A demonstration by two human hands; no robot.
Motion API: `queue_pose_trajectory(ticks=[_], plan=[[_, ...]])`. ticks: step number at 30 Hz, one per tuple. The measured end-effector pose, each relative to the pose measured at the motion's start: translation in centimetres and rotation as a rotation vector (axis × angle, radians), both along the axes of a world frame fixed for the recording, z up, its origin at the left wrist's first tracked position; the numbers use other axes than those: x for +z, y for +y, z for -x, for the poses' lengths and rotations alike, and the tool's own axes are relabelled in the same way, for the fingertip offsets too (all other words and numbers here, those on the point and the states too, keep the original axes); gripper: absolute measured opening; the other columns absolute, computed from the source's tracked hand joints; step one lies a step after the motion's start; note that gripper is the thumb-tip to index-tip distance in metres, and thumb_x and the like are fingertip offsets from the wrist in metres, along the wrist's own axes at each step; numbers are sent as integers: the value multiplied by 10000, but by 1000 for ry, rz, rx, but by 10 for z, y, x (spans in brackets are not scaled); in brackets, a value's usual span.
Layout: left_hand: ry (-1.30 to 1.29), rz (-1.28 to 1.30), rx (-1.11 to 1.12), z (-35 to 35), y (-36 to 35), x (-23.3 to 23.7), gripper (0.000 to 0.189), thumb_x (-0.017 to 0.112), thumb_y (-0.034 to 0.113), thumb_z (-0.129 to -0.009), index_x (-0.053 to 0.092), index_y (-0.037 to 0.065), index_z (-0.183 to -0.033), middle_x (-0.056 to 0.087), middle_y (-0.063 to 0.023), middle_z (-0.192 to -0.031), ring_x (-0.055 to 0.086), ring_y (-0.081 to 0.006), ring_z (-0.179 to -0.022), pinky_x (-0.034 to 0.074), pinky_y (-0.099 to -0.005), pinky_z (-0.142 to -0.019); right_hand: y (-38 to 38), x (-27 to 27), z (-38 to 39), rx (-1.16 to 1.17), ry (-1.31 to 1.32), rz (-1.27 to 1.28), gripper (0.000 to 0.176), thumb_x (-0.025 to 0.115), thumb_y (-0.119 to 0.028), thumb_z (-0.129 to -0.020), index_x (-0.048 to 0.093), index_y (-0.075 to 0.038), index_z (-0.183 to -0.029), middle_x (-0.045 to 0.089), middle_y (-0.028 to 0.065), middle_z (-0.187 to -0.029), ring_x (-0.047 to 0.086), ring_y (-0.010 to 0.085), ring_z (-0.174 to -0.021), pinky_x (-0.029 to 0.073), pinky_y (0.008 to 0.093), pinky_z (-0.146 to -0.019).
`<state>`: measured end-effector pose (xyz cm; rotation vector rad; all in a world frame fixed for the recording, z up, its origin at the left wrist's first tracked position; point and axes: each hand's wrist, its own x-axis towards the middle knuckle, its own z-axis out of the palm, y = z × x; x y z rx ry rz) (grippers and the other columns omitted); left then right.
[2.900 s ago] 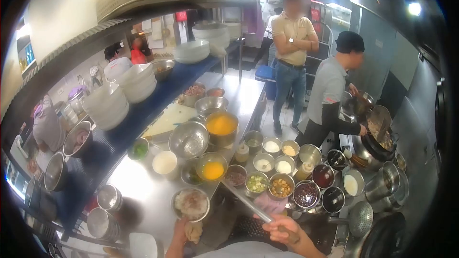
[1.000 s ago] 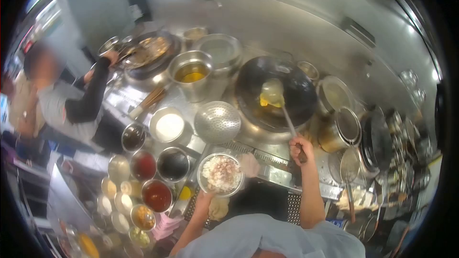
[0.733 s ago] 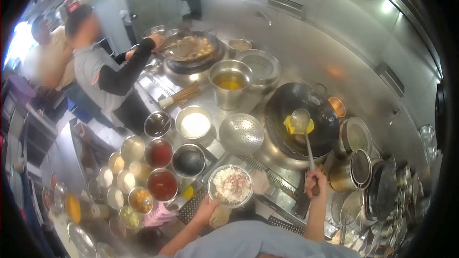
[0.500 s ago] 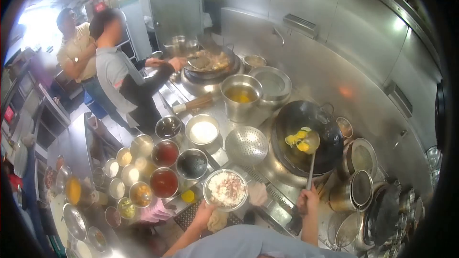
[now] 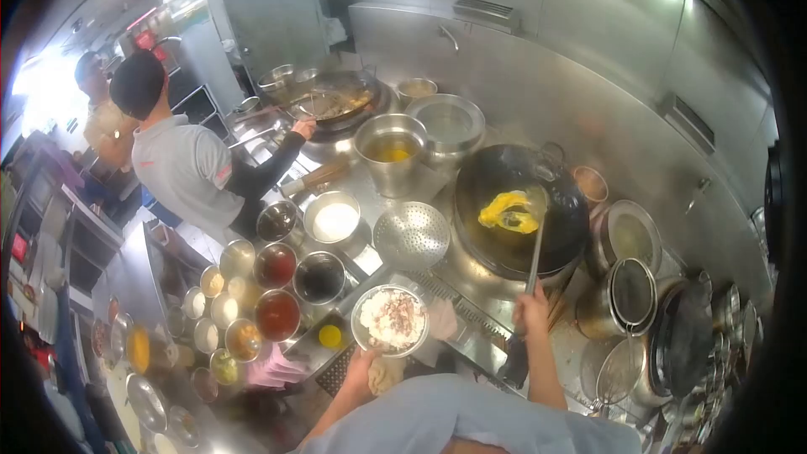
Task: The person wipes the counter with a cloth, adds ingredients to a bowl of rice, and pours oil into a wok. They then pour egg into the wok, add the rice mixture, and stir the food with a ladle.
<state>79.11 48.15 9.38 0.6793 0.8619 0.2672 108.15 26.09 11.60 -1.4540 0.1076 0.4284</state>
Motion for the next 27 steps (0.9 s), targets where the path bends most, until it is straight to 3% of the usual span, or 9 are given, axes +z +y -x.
queue_pose_trajectory(ticks=[1,4,6,9,13,14,18,22,27], plan=[[28,-28,11,-1,0,1,541,597,92,-851,402,53,-1355,551,-162,-1210,602,-273,-1039,531,-374,-850,11,9,14,-51,-79,137,537,516,-33,-803,442,-54,-1334,428,-11,-539,405,94,-379,368,237,-347],[76,-93,12,-10,2,5,526,581,107,-851,409,49,-1344,554,-162,-1195,605,-273,-1023,536,-371,-833,-25,-6,4,-117,262,-632,423,548,-16,-806,489,-28,-1225,492,-12,-629,461,76,-470,413,221,-411],[89,-96,-27,-8,4,-9,522,570,116,-851,411,49,-1344,552,-160,-1194,606,-271,-1018,537,-367,-820,-54,-27,-32,290,283,-747,373,546,-39,-847,508,-20,-1218,510,-9,-665,450,64,-460,391,212,-399],[116,19,-160,-12,20,-6,543,568,122,-844,405,43,-1355,542,-153,-1219,595,-259,-1040,520,-364,-842,14,27,17,-9,-34,251,703,519,-20,-791,341,-151,-1459,513,4,-633,475,106,-455,371,258,-391],[-36,-98,-154,-12,21,-14,552,558,141,-837,402,24,-1353,534,-158,-1224,584,-252,-1055,494,-350,-871,-16,4,10,-27,231,-498,632,532,-20,-773,390,-21,-1389,540,9,-648,483,117,-429,391,235,-390],[91,-134,-246,-1,38,-54,557,544,157,-846,392,27,-1366,529,-155,-1240,574,-252,-1068,487,-346,-881,-35,-5,-14,120,355,-570,466,557,0,-799,486,-19,-1259,493,12,-582,473,125,-412,383,229,-370],[11,-103,-343,-11,43,-49,562,541,192,-848,394,21,-1362,531,-148,-1227,565,-254,-1075,481,-350,-886,25,0,1,-30,-96,273,730,598,-63,-806,305,-86,-1474,498,2,-569,476,110,-416,379,277,-364],[23,-143,-313,-18,36,-32,551,542,204,-851,400,22,-1351,536,-154,-1195,568,-257,-1070,491,-361,-868,-2,35,-7,27,178,-212,800,580,-43,-743,266,-42,-1478,507,21,-605,483,128,-428,388,286,-391],[8,-57,-281,-23,31,-16,542,550,131,-834,402,11,-1342,545,-160,-1193,577,-257,-1054,498,-367,-857,2,67,-28,33,-73,12,710,567,-41,-780,327,-54,-1448,514,34,-644,451,125,-395,355,281,-356]])
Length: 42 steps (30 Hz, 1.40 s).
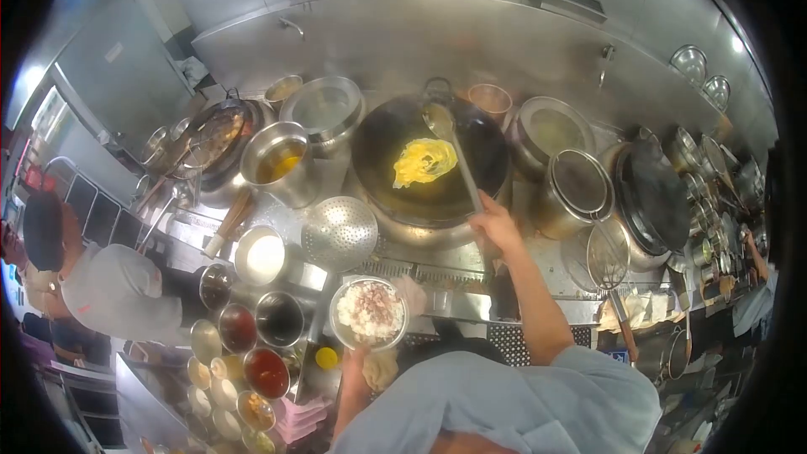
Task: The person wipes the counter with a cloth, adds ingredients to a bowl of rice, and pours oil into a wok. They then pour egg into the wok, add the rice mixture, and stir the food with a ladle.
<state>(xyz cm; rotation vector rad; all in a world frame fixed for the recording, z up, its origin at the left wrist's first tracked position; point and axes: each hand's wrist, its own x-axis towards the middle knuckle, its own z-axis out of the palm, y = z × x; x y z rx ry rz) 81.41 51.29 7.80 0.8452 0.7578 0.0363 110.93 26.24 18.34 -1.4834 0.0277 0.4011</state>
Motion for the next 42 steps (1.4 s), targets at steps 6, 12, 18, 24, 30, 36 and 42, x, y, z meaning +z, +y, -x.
queue_pose_trajectory(ticks=[6,12,18,24,30,36,42], plan=[[-30,-102,-3,5,0,-3,547,574,132,-826,418,4,-1334,553,-158,-1196,590,-260,-1048,494,-349,-873,-23,-27,28,-1,181,-445,569,535,-31,-802,416,-44,-1358,509,49,-615,465,135,-391,367,290,-335],[17,-55,116,8,-3,1,540,583,102,-824,435,2,-1334,558,-140,-1218,574,-238,-1079,477,-333,-892,42,-30,39,57,-18,-5,301,527,-34,-806,502,-13,-1105,489,47,-563,460,141,-382,381,306,-344],[38,-83,217,29,3,-21,559,583,86,-822,425,13,-1353,558,-132,-1233,562,-235,-1099,460,-345,-926,137,48,-37,447,-193,65,125,559,-98,-810,513,-19,-896,501,40,-564,480,135,-424,395,304,-386],[123,-140,380,62,1,-3,579,587,83,-824,395,18,-1367,533,-137,-1256,548,-233,-1117,469,-351,-917,257,45,-75,640,-323,399,100,572,-88,-801,538,3,-777,512,43,-591,517,156,-462,418,309,-403],[9,-55,564,97,-3,-29,556,593,62,-820,404,13,-1341,546,-155,-1204,588,-257,-1044,517,-363,-838,276,41,-102,666,390,-175,144,537,-75,-862,473,-68,-733,490,6,-614,430,59,-432,357,199,-378],[53,-61,484,87,10,-13,575,613,74,-818,391,4,-1344,545,-173,-1198,598,-281,-1029,530,-383,-818,202,60,-95,621,386,-543,72,544,-87,-885,496,-39,-863,484,-1,-651,419,44,-456,350,199,-376],[-102,-91,265,48,22,1,573,593,110,-817,401,3,-1346,543,-143,-1219,565,-260,-1076,498,-371,-879,66,97,-26,450,277,-504,159,562,-65,-855,531,-31,-1008,477,2,-668,416,45,-462,309,216,-377]])
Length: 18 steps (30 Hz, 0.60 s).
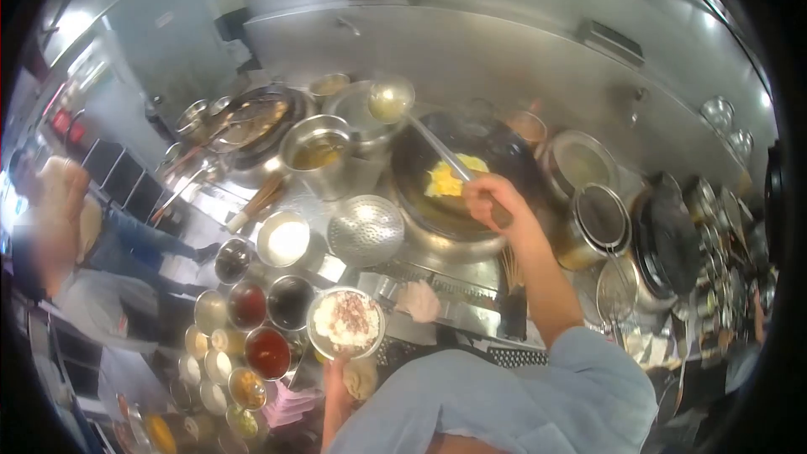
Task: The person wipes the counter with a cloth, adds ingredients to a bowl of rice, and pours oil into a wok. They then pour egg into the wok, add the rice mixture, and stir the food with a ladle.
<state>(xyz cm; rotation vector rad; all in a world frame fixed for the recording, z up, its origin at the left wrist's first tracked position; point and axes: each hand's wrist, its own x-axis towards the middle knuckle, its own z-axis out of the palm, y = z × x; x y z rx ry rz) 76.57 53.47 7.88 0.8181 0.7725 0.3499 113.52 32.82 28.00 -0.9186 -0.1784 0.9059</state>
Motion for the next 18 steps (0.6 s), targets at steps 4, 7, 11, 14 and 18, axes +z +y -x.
queue_pose_trajectory(ticks=[4,7,11,14,18], plan=[[-6,25,-142,-37,-3,26,521,559,121,-835,429,-2,-1325,544,-138,-1203,562,-250,-1072,483,-357,-892,-63,7,28,-105,-42,242,308,559,-36,-829,531,-1,-1134,501,13,-682,412,57,-436,304,222,-366],[-58,38,-222,-60,-6,20,491,550,113,-841,440,-4,-1304,552,-140,-1160,580,-250,-1027,503,-353,-848,-93,-45,-3,-54,307,-131,299,559,-43,-810,537,7,-1104,501,23,-663,447,84,-449,322,239,-368],[-51,2,-231,-66,-12,17,488,582,116,-843,444,12,-1300,561,-139,-1154,596,-242,-998,517,-352,-812,-58,-96,44,-501,-602,715,379,542,-67,-797,502,33,-1161,481,33,-637,416,97,-413,316,240,-356],[38,31,-243,-60,-12,4,501,593,119,-840,443,21,-1308,564,-140,-1165,596,-240,-1004,518,-354,-811,-123,-72,31,-377,-28,271,445,531,-61,-777,486,39,-1209,518,53,-663,458,122,-424,360,271,-385],[106,-28,-325,-49,-12,6,546,601,123,-837,419,40,-1345,550,-145,-1205,596,-245,-1011,514,-350,-821,-100,-87,29,-522,-426,690,467,537,-29,-740,495,15,-1203,516,43,-652,485,131,-450,385,275,-420]])
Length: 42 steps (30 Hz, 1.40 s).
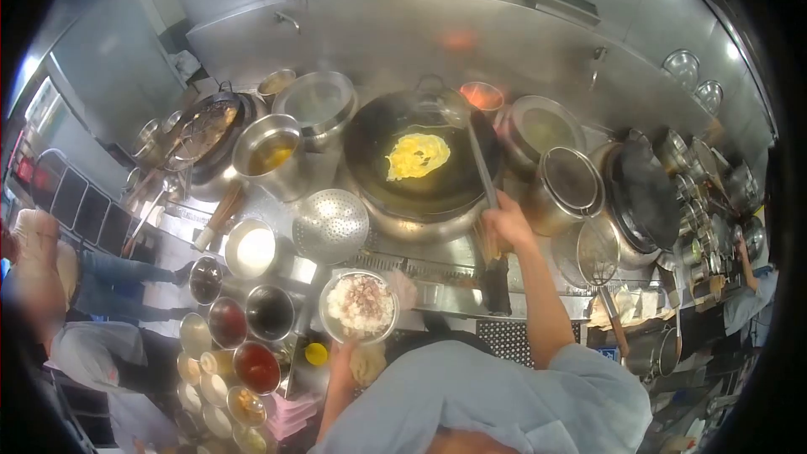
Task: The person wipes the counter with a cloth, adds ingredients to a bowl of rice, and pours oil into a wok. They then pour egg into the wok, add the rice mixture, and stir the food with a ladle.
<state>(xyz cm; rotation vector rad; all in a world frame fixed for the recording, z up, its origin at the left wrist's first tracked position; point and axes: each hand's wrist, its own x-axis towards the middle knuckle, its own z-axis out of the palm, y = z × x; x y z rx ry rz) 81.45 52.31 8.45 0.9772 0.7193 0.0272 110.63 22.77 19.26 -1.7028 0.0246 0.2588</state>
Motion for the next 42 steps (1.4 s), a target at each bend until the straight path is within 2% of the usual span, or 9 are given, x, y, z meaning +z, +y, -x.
queue_pose_trajectory(ticks=[6,10,14,22,25,28,34,38,42], plan=[[-25,70,48,12,1,-12,607,617,156,-826,392,67,-1383,523,-139,-1255,550,-255,-1099,485,-369,-879,14,-34,-3,-60,57,180,444,541,-28,-704,535,46,-1142,529,54,-643,487,138,-444,400,307,-420],[-3,66,90,15,1,-19,609,618,155,-822,391,57,-1379,527,-135,-1248,534,-253,-1126,469,-374,-902,5,-18,-12,158,288,-226,421,538,-44,-712,530,53,-1122,536,62,-633,498,150,-446,401,312,-412],[-13,100,97,13,-1,-5,609,623,143,-815,398,39,-1371,539,-133,-1231,539,-250,-1112,463,-362,-903,42,-33,-39,57,-29,156,337,542,-29,-742,538,50,-1070,525,66,-627,490,158,-436,387,319,-396],[17,-35,118,23,-1,-17,582,623,143,-819,421,29,-1353,540,-133,-1223,531,-237,-1099,452,-347,-901,-24,1,32,365,244,263,564,619,-149,-762,525,-77,-1313,619,87,-693,539,162,-440,453,318,-436],[0,-48,95,24,1,-20,572,598,138,-829,408,33,-1358,533,-137,-1226,538,-245,-1094,461,-357,-895,-18,34,43,325,67,634,603,610,-164,-747,495,-76,-1332,652,129,-777,587,171,-502,485,313,-488],[-6,103,56,17,0,-16,561,570,132,-840,391,36,-1363,527,-146,-1227,558,-257,-1070,486,-365,-871,-9,-77,-11,219,-378,901,563,559,-57,-734,508,-75,-1294,642,181,-784,619,249,-519,489,379,-485],[-6,21,69,1,-3,22,535,549,116,-842,395,36,-1348,544,-159,-1191,602,-270,-997,528,-368,-808,-11,40,68,388,45,590,539,589,-157,-777,491,-85,-1302,657,217,-891,646,324,-680,506,412,-630],[-27,67,115,6,4,28,507,543,89,-837,423,33,-1326,555,-153,-1167,613,-268,-966,538,-369,-784,-43,46,89,403,70,639,616,580,-143,-778,464,-163,-1382,571,67,-584,532,168,-426,445,305,-446],[-157,32,82,-21,14,45,507,566,90,-826,442,20,-1313,568,-136,-1142,612,-260,-961,532,-361,-795,-12,19,38,146,55,632,580,576,-154,-779,489,-126,-1352,621,113,-691,595,187,-523,464,314,-488]])
